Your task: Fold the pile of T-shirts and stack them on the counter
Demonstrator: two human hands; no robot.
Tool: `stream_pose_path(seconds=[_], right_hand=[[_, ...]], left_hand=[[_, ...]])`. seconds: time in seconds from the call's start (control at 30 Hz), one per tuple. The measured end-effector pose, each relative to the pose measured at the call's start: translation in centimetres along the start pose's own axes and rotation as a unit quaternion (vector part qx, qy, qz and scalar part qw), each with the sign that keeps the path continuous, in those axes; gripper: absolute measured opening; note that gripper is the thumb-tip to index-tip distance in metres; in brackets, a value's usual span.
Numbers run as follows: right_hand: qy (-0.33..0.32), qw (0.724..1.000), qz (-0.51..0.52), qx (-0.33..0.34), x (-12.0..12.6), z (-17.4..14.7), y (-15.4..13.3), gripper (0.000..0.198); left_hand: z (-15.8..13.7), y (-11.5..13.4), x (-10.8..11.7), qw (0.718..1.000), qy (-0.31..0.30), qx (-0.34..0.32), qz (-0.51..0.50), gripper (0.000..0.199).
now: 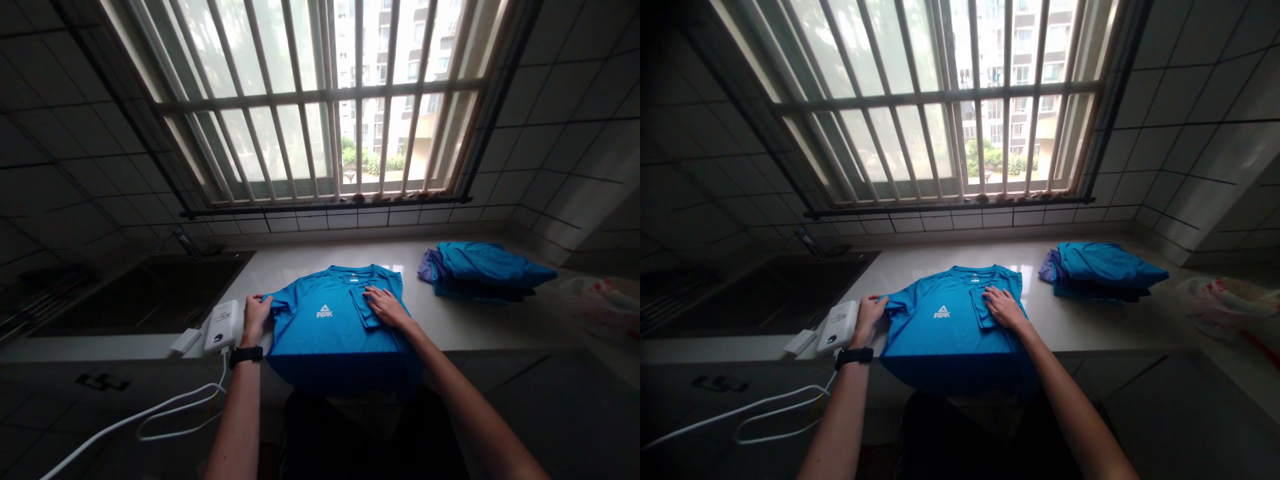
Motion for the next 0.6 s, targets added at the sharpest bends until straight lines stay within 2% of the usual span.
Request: stream_pose_path(seconds=[0.1, 0.23, 0.27, 0.33, 0.4, 0.43, 0.47, 0.5, 0.6], right_hand=[[0.006, 1.000, 0.003, 0.003, -0.1, 0.0, 0.1, 0.046], [0.019, 1.000, 0.003, 0.010, -0.5, 0.0, 0.3, 0.047], [0.025, 1.000, 0.004, 0.012, -0.6, 0.0, 0.4, 0.047], [0.037, 0.999, 0.007, 0.015, -0.7, 0.0, 0.5, 0.048], [0.041, 0.999, 0.009, 0.012, -0.9, 0.0, 0.7, 0.048], [0.040, 0.999, 0.010, 0.013, -0.9, 0.0, 0.7, 0.048], [0.038, 0.999, 0.014, 0.016, -1.0, 0.0, 0.7, 0.047], [0.036, 0.999, 0.020, 0.020, -1.0, 0.0, 0.8, 0.047], [0.055, 0.996, 0.066, 0.020, -1.1, 0.1, 1.0, 0.045]], left_hand=[[-0.7, 2.7, -0.8, 0.991, -0.028, 0.005, -0.130, 0.036], [-3.3, 8.1, -2.3, 0.949, -0.083, -0.052, -0.299, 0.052], [-4.3, 9.4, -2.8, 0.935, -0.115, -0.070, -0.329, 0.057], [-6.5, 11.6, -4.6, 0.894, -0.245, -0.095, -0.363, 0.063], [-9.0, 12.6, -6.8, 0.843, -0.397, -0.105, -0.349, 0.063], [-10.1, 12.5, -7.7, 0.826, -0.448, -0.108, -0.324, 0.060], [-11.0, 12.1, -8.7, 0.824, -0.472, -0.114, -0.290, 0.055], [-11.6, 11.5, -9.5, 0.835, -0.475, -0.125, -0.248, 0.050], [-13.2, 9.0, -11.8, 0.880, -0.427, -0.191, -0.081, 0.038]])
Point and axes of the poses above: each hand's wrist, its own z-axis towards the middle knuckle, its own x-axis out of the back of the hand, y = z × x, the point moved 5 cm from there along z, towards the middle knuckle, and after that the axes turned 14 degrees about -z, right-handed, at the moved point
